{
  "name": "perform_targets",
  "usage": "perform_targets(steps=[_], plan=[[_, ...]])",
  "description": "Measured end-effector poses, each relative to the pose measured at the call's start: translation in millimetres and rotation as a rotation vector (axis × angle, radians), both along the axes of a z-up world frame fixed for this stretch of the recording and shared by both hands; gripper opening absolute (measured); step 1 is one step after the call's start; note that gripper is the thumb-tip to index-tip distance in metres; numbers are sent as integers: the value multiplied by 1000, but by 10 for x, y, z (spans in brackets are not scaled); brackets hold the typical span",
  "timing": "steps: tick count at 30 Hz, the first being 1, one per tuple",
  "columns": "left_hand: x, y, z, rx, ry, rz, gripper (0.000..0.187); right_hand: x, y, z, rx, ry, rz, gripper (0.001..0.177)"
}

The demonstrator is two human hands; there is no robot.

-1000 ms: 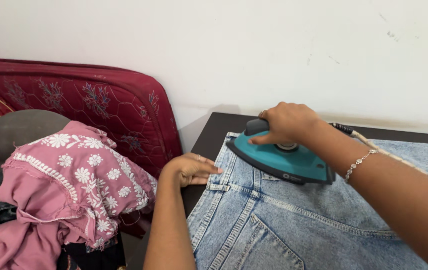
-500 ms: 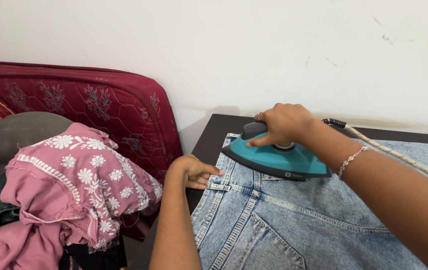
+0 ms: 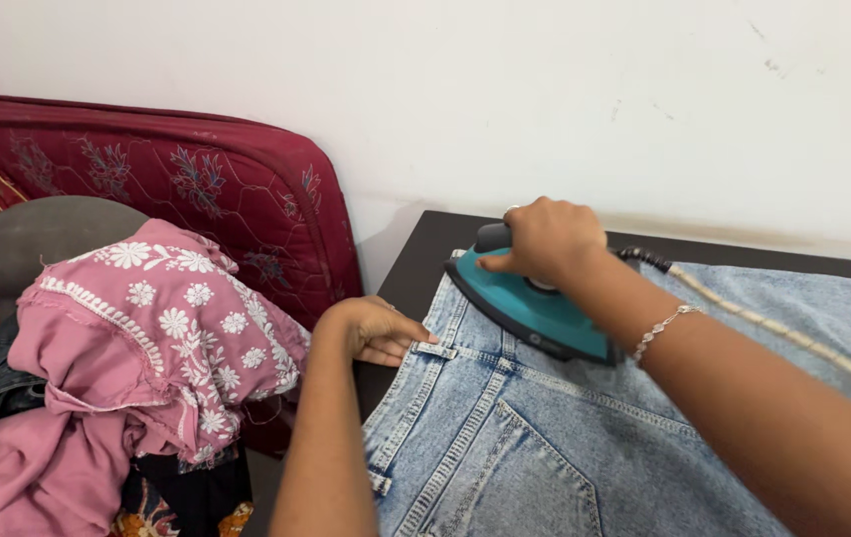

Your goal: The person irons a pair of light blue denim jeans laid flat on a dark table using a teal electric iron. They systematically smooth the legs, waist, and pockets, then fold the jeans and place them on a nearby chair.

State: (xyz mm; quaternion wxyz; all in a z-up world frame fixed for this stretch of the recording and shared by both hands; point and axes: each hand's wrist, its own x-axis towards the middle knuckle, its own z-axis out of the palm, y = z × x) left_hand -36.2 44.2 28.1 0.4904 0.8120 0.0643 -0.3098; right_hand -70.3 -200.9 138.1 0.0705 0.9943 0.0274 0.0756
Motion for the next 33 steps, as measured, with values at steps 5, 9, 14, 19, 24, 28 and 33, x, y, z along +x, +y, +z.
perform_targets(steps=[5, 9, 14, 19, 24, 28, 33], plan=[[-260, -77, -59, -43, -189, 88, 39, 24, -130, 28, -64, 37, 226, 93], [-720, -340, -116, 531, -685, 258, 27, 22, -160, 70, -133, 38, 242, 94], [-1018, -400, 35, 466, -767, 389, 27, -155, 103, -82, -14, -144, 61, 79], [-1078, -279, 53, 321, -775, 389, 31, -246, 61, -311, 7, -460, 199, 66], [-985, -78, 3, 131, -624, 248, 33, -135, -117, -393, -126, -773, 597, 61], [-850, 138, -29, -103, -406, 93, 34, -41, -315, -339, -87, -699, 820, 58], [-717, 224, -114, -257, -253, -32, 40, 3, -417, -287, -129, -720, 920, 53]])
